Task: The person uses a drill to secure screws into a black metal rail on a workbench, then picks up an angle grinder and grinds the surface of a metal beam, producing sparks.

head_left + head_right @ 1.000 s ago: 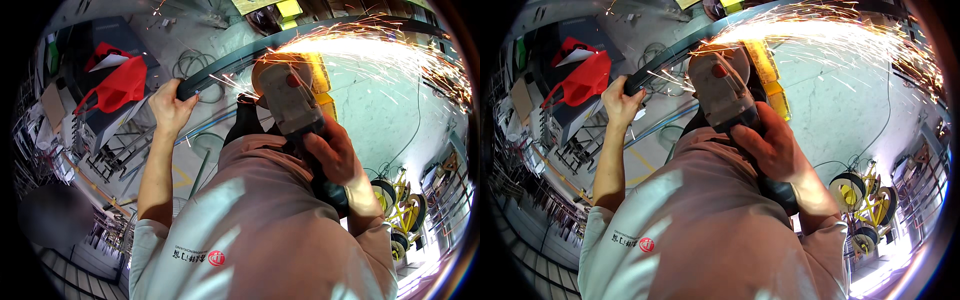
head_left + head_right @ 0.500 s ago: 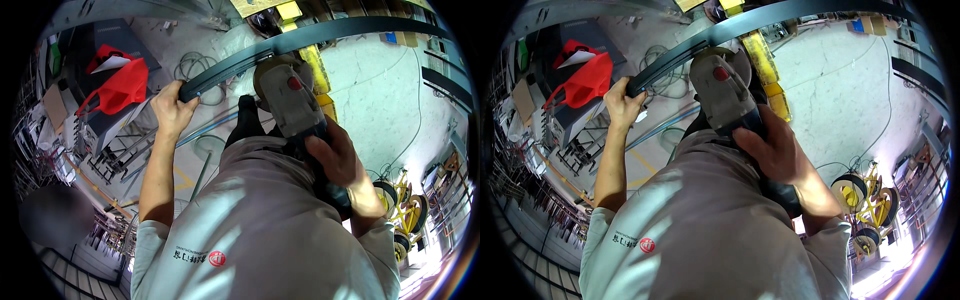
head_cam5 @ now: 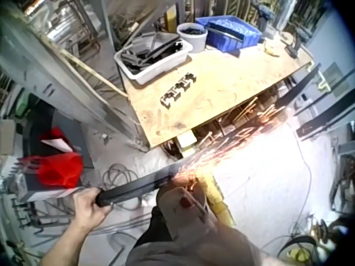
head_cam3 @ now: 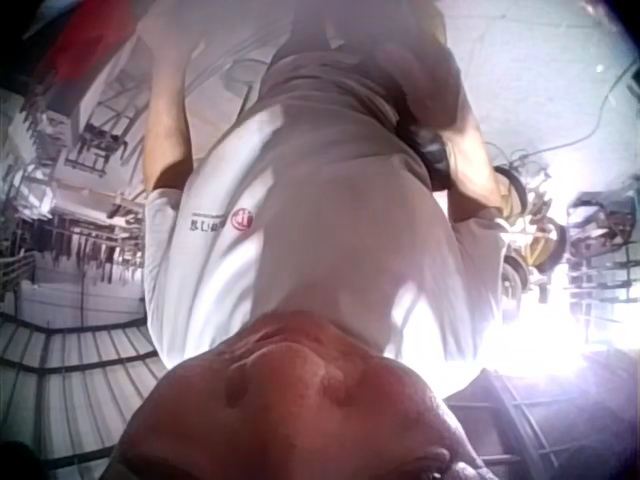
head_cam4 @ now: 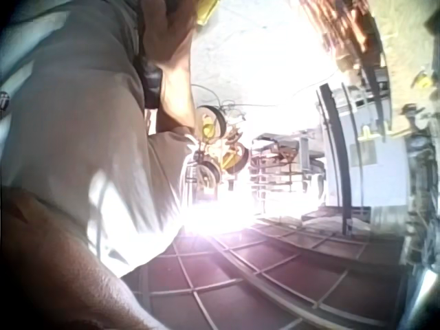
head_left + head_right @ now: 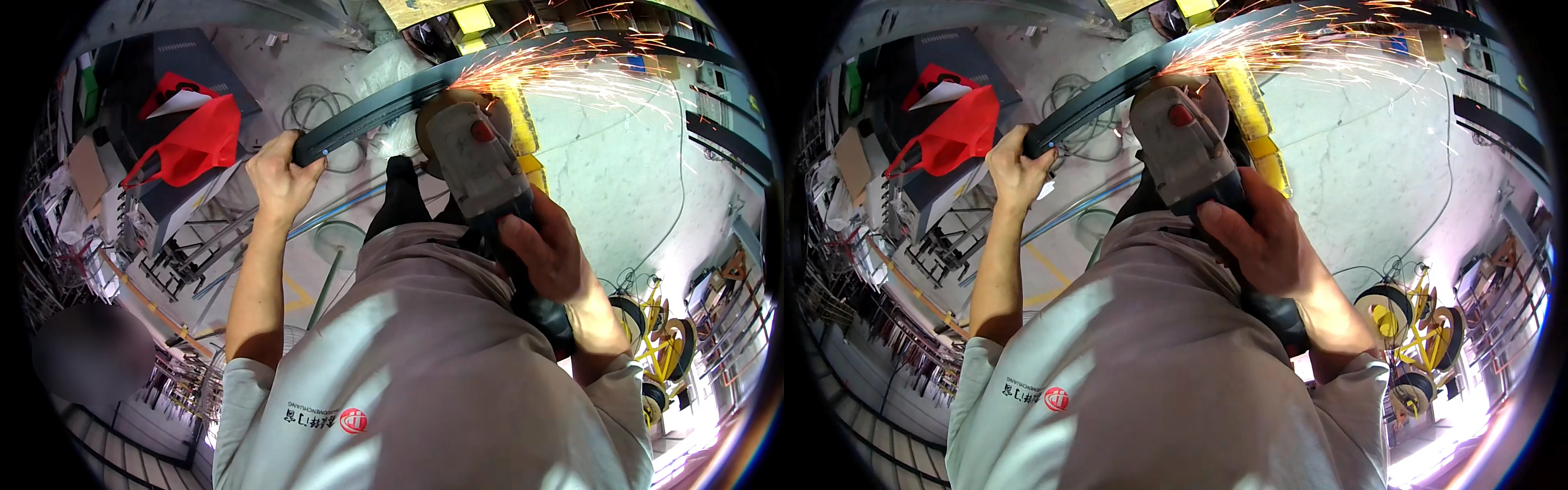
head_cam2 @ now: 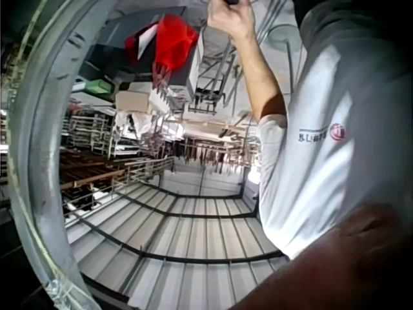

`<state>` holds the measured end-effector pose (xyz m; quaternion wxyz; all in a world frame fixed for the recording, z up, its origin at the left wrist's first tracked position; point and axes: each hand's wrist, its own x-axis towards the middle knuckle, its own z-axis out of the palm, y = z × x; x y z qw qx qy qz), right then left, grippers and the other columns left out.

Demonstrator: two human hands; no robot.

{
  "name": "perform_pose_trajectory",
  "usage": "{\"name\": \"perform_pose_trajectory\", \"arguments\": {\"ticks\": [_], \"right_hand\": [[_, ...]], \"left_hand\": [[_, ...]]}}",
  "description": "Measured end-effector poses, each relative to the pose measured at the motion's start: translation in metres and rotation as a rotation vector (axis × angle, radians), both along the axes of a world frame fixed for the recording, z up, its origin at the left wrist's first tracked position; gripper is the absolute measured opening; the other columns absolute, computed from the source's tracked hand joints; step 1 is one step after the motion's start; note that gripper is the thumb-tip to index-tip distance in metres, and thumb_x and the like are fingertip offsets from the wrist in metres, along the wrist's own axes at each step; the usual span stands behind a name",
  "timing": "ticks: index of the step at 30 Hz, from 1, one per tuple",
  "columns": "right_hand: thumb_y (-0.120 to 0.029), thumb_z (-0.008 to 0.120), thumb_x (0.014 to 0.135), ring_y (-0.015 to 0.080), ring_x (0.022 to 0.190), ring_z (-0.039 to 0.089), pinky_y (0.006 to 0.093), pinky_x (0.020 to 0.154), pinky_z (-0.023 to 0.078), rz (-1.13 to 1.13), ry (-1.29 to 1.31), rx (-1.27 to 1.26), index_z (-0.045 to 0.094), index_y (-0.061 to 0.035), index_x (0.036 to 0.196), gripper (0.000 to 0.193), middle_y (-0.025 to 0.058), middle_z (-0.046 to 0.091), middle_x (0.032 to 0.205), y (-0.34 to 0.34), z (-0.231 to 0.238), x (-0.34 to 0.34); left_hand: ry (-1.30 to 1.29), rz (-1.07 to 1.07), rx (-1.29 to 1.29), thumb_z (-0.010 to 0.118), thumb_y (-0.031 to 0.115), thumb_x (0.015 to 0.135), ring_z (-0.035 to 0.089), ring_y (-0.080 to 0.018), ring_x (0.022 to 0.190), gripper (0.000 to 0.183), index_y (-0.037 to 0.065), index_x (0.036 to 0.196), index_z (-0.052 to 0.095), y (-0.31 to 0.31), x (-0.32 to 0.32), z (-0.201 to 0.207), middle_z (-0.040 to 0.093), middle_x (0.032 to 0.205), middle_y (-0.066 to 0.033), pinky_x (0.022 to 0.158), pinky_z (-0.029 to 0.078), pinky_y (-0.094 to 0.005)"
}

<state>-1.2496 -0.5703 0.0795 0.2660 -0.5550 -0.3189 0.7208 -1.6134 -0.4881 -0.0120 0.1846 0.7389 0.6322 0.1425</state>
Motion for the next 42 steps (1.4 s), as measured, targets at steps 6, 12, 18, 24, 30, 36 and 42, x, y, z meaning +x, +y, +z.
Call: {"name": "perform_pose_trajectory", "arguments": {"ticks": [6,12,18,24,30,36,42], "right_hand": [[-0.025,0.066,0.103,0.0093,0.093,0.053,0.0279,0.082,0.048,0.006,0.000,-0.052,0.061,0.0034,0.120,0.033,0.0026,0.065,0.098,-0.002,-0.002,-0.006],[-0.020,0.064,0.103,0.0085,0.091,0.054,0.0272,0.080,0.049,0.008,-0.040,-0.197,0.060,0.0040,0.121,0.030,0.0022,0.065,0.098,0.007,0.014,-0.009],[-0.014,0.058,0.104,0.0086,0.086,0.055,0.0267,0.075,0.048,0.040,-0.062,-0.103,0.059,0.0027,0.125,0.027,0.0019,0.065,0.097,0.001,0.006,-0.009],[-0.018,0.049,0.106,0.0102,0.067,0.059,0.0246,0.060,0.048,0.058,-0.005,-0.125,0.057,0.0009,0.124,0.028,0.0042,0.065,0.088,0.010,0.017,-0.018],[-0.005,0.049,0.104,0.0076,0.072,0.055,0.0251,0.062,0.046,0.018,0.048,-0.131,0.058,0.0003,0.126,0.024,0.0009,0.064,0.091,0.010,0.016,-0.016],[-0.005,0.049,0.104,0.0074,0.073,0.055,0.0244,0.064,0.047,0.018,0.054,-0.141,0.059,0.0003,0.125,0.024,0.0006,0.064,0.092,0.007,0.013,-0.014],[-0.006,0.050,0.104,0.0069,0.082,0.056,0.0239,0.072,0.046,0.034,0.036,-0.157,0.059,0.0006,0.125,0.023,-0.0010,0.064,0.092,0.007,0.012,-0.012]], "left_hand": [[-0.016,-0.007,0.025,0.086,0.011,0.057,0.066,-0.0370,0.070,0.037,0.004,0.089,0.068,0.000,0.000,-0.002,0.065,0.074,-0.0152,0.063,0.051,-0.0425],[-0.033,-0.010,0.053,0.084,0.011,0.059,0.066,-0.0366,0.070,0.031,0.004,0.085,0.068,0.002,0.003,0.003,0.064,0.073,-0.0144,0.063,0.051,-0.0430],[-0.038,-0.008,0.053,0.081,0.012,0.063,0.066,-0.0366,0.071,0.027,0.004,0.085,0.067,0.001,0.004,0.005,0.064,0.073,-0.0145,0.062,0.051,-0.0435],[-0.041,-0.008,0.094,0.080,0.013,0.063,0.066,-0.0360,0.071,0.027,0.005,0.086,0.067,0.000,0.001,-0.002,0.064,0.074,-0.0134,0.062,0.050,-0.0439],[-0.014,0.012,0.007,0.079,0.009,0.062,0.068,-0.0379,0.077,0.032,0.003,0.092,0.069,-0.001,0.000,0.000,0.068,0.080,-0.0161,0.068,0.053,-0.0416],[-0.045,0.001,0.057,0.078,0.013,0.064,0.065,-0.0365,0.070,0.023,0.006,0.083,0.067,0.002,0.002,0.000,0.063,0.073,-0.0131,0.062,0.050,-0.0456],[-0.004,0.013,-0.017,0.079,0.009,0.063,0.068,-0.0372,0.077,0.030,0.004,0.091,0.070,0.002,0.000,0.002,0.068,0.080,-0.0156,0.068,0.053,-0.0414]]}}
